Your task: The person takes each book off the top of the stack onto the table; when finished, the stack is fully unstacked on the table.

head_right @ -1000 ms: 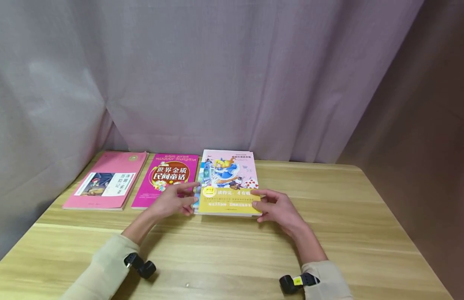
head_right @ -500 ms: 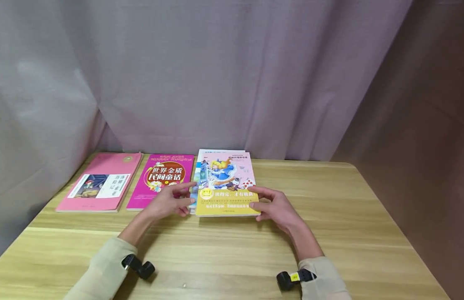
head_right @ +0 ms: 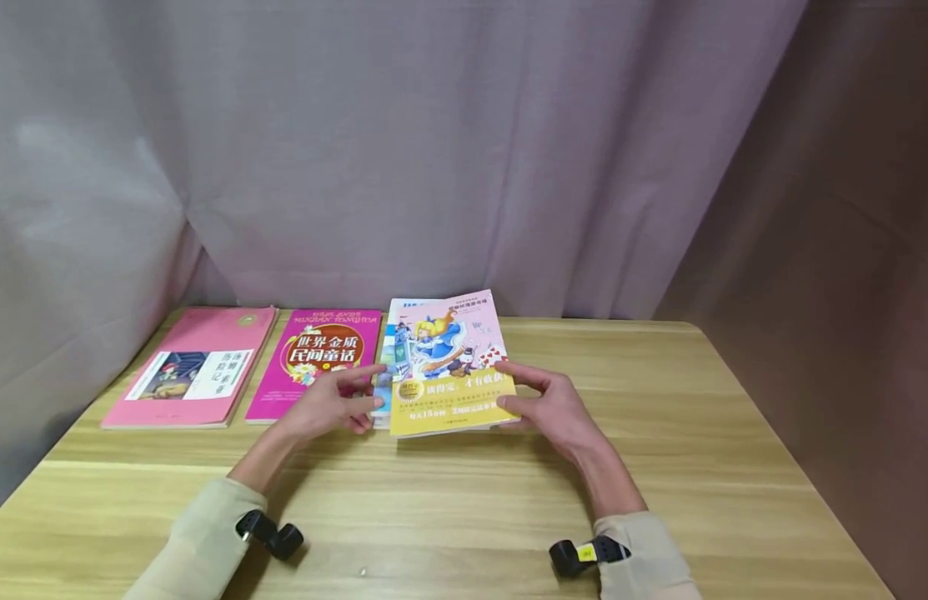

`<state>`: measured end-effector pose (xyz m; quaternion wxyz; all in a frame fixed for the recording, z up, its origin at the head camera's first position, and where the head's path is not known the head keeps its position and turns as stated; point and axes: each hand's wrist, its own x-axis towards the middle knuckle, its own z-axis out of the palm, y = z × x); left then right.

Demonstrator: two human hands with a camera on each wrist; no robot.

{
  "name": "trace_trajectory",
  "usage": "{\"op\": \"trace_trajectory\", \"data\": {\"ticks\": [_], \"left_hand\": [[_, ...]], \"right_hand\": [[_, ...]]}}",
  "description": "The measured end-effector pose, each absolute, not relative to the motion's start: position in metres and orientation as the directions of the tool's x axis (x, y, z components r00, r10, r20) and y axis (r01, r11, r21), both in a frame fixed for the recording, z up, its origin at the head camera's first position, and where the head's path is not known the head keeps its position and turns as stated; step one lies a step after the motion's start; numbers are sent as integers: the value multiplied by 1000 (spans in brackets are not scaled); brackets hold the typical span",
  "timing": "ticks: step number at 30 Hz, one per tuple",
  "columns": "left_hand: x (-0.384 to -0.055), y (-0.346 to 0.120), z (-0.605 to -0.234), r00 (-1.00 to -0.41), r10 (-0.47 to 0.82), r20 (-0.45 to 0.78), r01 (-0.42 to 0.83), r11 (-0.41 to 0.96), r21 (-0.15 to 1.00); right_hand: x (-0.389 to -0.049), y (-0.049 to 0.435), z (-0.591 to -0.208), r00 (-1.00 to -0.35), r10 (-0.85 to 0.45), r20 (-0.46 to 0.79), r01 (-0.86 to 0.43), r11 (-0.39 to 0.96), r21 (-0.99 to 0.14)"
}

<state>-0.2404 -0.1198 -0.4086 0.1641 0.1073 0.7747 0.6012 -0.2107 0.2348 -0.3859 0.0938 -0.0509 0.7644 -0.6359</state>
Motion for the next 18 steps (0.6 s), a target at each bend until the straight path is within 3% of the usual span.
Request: {"op": "trace_trajectory", "data": {"ticks": [7,18], "left_hand": [[-239,-122,-410,-925,359,-125,-29,262,965],[-239,-120,-411,-927,363,-99,-4,253,967]], "right_hand": [[-207,255,-372,-987,-157,-31,-1,200,-980],[-197,326,-357,-990,-144,-4,7,-16,-1000]]}}
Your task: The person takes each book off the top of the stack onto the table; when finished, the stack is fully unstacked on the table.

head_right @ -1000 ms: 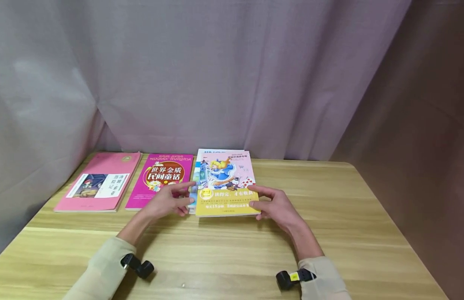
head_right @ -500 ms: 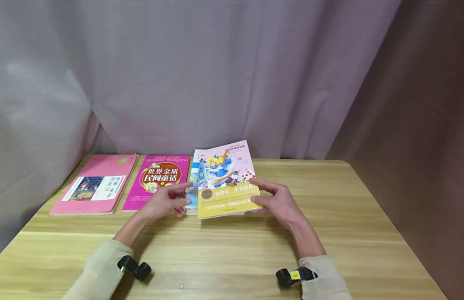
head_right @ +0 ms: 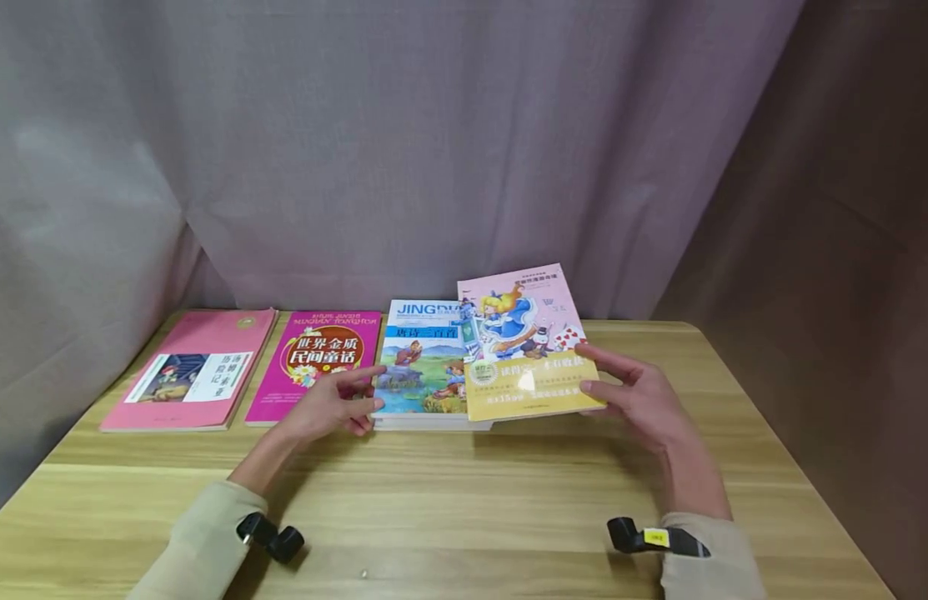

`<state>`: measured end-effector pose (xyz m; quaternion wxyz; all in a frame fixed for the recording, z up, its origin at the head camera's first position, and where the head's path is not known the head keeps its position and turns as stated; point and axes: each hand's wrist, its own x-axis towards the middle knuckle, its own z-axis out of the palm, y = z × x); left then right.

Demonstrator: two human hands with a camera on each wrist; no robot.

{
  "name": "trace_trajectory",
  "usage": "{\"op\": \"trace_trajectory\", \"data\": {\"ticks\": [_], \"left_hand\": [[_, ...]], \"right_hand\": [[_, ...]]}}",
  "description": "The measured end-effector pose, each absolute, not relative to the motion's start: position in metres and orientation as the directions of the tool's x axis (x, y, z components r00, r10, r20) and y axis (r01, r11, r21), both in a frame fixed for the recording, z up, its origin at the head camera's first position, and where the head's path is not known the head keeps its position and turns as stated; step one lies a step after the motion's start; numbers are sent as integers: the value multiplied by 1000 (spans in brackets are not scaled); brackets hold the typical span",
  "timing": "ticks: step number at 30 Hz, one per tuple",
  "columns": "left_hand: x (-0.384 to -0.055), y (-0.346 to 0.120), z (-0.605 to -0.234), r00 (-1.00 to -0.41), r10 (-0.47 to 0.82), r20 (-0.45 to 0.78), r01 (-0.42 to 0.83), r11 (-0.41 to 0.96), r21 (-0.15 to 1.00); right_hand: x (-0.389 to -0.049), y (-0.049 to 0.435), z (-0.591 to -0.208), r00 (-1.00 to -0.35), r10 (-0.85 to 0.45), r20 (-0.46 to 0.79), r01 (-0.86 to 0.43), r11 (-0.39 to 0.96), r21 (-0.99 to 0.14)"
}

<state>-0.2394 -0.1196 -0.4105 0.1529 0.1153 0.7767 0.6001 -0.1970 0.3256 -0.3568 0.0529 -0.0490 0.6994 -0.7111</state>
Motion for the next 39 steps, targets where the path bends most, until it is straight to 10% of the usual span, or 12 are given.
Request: {"op": "trace_trajectory", "data": {"ticks": [18,39], "left_hand": [[-239,-122,-412,-929,357,-98,0,264,965],[-239,-119,-411,-930,349,-113,-19,261,965]], "right_hand": [[-202,377,-392,-990,-114,-79,80,2,-997],[-213,353,-400,-973,15,-230,207,499,-842]]}}
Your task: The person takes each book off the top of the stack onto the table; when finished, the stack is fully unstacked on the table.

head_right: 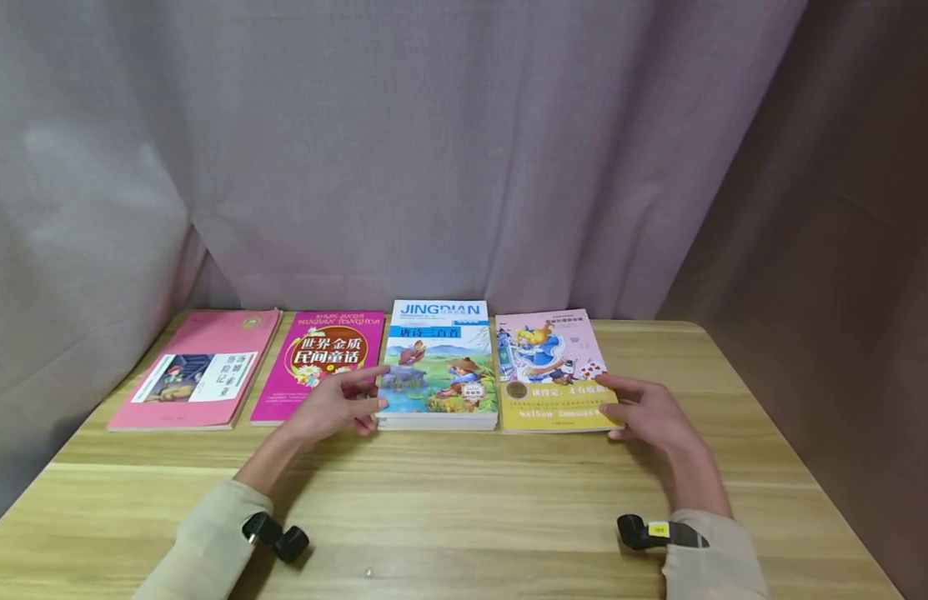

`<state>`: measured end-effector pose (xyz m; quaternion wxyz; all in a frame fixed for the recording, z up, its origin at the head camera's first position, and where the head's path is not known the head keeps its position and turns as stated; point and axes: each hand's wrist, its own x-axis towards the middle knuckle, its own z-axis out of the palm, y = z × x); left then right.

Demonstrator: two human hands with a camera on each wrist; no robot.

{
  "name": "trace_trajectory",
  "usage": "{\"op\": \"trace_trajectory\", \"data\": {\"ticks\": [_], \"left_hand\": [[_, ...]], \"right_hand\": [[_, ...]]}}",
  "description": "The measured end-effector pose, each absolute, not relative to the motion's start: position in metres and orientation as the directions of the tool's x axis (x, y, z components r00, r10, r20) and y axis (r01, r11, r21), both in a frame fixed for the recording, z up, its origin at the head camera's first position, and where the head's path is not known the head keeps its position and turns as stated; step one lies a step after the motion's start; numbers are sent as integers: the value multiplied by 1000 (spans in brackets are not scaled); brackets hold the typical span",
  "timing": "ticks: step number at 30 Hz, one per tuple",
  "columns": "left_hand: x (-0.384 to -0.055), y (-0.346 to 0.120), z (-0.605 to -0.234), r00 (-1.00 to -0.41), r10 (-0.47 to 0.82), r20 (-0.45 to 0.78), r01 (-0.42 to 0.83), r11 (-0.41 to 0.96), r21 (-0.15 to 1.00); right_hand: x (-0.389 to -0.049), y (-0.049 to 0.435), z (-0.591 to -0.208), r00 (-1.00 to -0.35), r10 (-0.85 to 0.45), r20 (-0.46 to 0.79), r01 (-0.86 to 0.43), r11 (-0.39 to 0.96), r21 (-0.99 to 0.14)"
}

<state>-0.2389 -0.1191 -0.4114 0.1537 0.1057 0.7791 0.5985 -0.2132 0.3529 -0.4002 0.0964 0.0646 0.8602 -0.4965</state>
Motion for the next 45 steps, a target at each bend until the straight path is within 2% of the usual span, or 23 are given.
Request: {"op": "trace_trajectory", "data": {"ticks": [7,11,13,16,21,28,39,45], "left_hand": [[-239,-121,-413,-932,344,-109,-17,258,966],[-238,-121,-413,-932,344,-114,-24,256,966],[-238,-121,-413,-932,343,-114,-25,253,967],[-239,-122,-413,-934,341,-109,-22,250,968],[-240,-122,-413,-933,344,-107,-20,247,969],[-240,-121,-413,-933,342,-110,-24,246,969],[-240,-122,-414,-931,348,-108,-21,244,970],[-239,-120,-413,-927,358,-109,-21,240,970]], "right_hand": [[-215,348,-394,-987,40,-158,143,679,-720],[-211,344,-384,-997,76,23,43,766,-642],[-209,337,-375,-988,98,122,-1,774,-634],[-209,321,-364,-978,92,189,-70,705,-706],[-212,289,-361,-989,2,147,-123,535,-836],[-216,255,-378,-987,-127,100,-142,390,-910],[-222,223,-403,-957,-282,61,-161,343,-925],[-225,216,-409,-960,-281,14,-117,354,-928]]}}
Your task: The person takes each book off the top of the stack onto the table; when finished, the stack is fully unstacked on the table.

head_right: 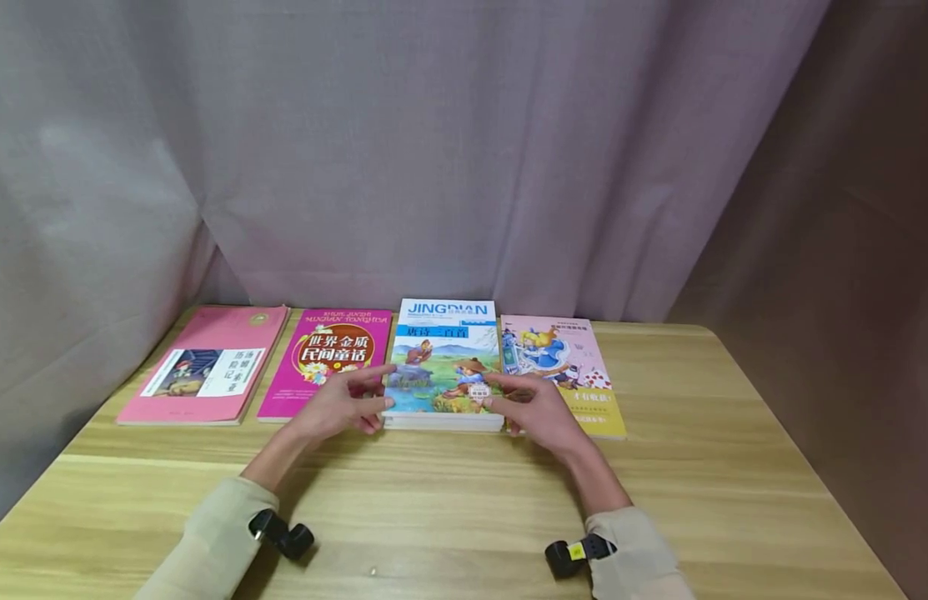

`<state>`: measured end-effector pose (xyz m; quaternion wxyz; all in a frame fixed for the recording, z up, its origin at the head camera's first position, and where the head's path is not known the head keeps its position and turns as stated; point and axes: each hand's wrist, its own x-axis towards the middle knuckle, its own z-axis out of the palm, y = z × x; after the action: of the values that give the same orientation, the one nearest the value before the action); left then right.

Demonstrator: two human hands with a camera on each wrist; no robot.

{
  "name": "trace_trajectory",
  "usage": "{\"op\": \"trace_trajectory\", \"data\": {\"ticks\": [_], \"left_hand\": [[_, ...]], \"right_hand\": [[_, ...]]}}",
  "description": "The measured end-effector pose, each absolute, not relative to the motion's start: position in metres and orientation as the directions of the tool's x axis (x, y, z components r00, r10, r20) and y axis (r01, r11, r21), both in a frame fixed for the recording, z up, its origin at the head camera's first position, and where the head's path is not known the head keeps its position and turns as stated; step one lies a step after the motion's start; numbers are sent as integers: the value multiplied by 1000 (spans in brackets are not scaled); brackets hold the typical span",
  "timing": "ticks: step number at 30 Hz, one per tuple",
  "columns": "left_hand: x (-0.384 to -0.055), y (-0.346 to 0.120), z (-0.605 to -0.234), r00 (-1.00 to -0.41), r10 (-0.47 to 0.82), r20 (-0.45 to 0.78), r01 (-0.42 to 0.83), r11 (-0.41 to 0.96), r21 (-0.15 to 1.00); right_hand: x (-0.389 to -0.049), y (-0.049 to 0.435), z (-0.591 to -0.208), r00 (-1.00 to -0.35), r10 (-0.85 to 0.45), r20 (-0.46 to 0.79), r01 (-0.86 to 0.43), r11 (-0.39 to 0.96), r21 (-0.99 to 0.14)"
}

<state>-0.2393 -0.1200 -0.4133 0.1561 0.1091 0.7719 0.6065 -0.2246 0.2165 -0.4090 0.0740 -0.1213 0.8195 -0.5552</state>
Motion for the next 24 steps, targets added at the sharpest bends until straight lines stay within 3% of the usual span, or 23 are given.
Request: {"op": "trace_trajectory", "data": {"ticks": [16,24], "left_hand": [[-240,-121,-416,-931,351,-102,-15,241,970],[-241,-121,-417,-932,350,-94,-13,229,973]], "right_hand": [[-233,208,-407,-972,-232,-39,-65,427,-902],[-232,216,-404,-964,-231,-131,23,416,-909]]}}
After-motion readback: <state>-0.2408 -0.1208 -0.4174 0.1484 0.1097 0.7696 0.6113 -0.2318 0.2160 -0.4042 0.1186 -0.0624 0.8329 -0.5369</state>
